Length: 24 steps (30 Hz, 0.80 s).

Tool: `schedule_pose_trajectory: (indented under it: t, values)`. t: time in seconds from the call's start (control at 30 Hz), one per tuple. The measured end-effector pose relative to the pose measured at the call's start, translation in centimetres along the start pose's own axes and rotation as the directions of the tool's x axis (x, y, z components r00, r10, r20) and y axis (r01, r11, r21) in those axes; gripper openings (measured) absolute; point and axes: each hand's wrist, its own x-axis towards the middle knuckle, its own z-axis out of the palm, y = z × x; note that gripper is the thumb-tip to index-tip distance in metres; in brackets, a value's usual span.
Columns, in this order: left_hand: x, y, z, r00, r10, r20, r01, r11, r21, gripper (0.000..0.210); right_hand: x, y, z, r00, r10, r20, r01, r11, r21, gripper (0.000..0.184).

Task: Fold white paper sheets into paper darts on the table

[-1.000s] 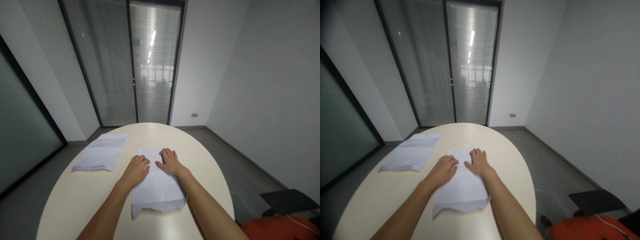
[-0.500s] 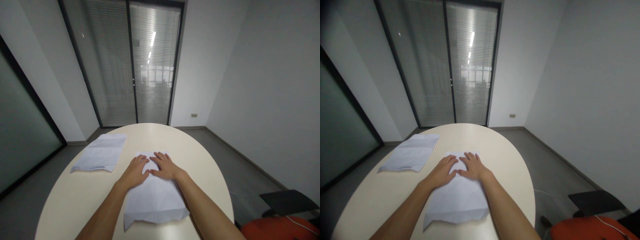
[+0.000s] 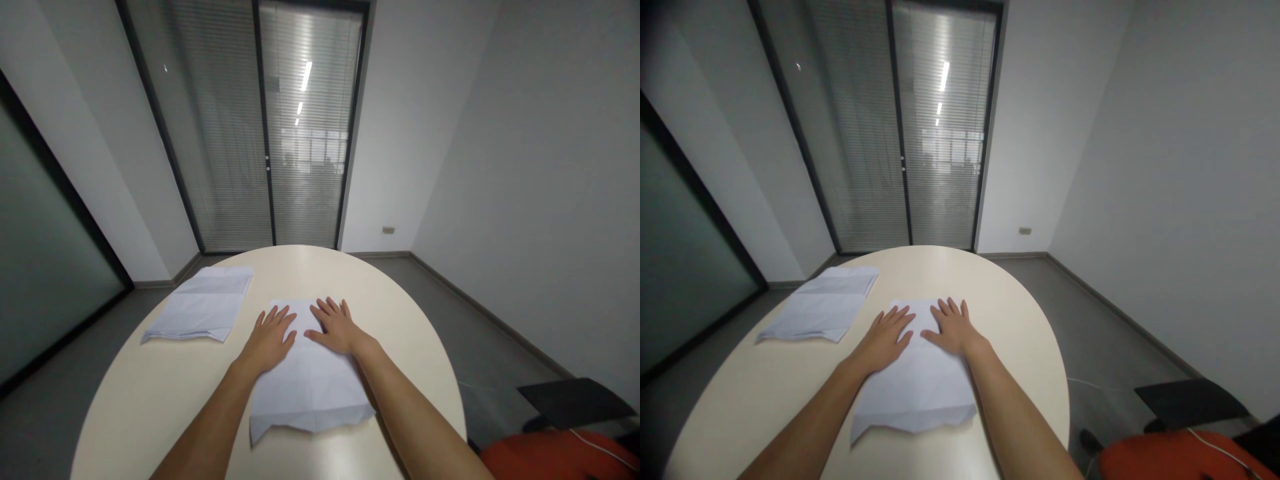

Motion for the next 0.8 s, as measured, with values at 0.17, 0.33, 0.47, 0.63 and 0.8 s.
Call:
schedule_pose_trajectory:
  t: [0.17, 0.33, 0.47, 0.63, 0.8]
  values:
    - [0.1, -0.1, 0.0, 0.996, -0.060, -0.071, 0.063, 0.997, 0.049, 0.048, 0.0, 0.1, 0.2, 0.996, -0.062, 0.059, 0.061, 0.998, 0.030, 0.109]
    - [0.1, 0.2, 0.1, 0.999, 0.000, -0.051, -0.001, 1.000, -0.004, 0.051, 0.2, 1.2, -0.1, 0.997, 0.073, -0.026, -0.073, 0.997, 0.011, 0.103]
    - [-0.1, 0.5, 0.0, 0.999, 0.035, 0.039, -0.034, 0.999, -0.033, 0.058, 0.5, 1.6, -0.3, 0.991, 0.093, -0.097, -0.096, 0.995, -0.018, 0.092]
    - [-0.2, 0.8, -0.8, 0.991, 0.090, 0.100, -0.086, 0.996, -0.038, 0.064, 0.8, 1.4, -0.4, 0.990, 0.093, -0.107, -0.096, 0.995, -0.020, 0.082]
    - [-0.1, 0.9, -0.9, 0.989, 0.073, 0.128, -0.069, 0.997, -0.037, 0.062, 0.9, 1.5, -0.3, 0.994, 0.059, -0.096, -0.061, 0.998, -0.018, 0.088]
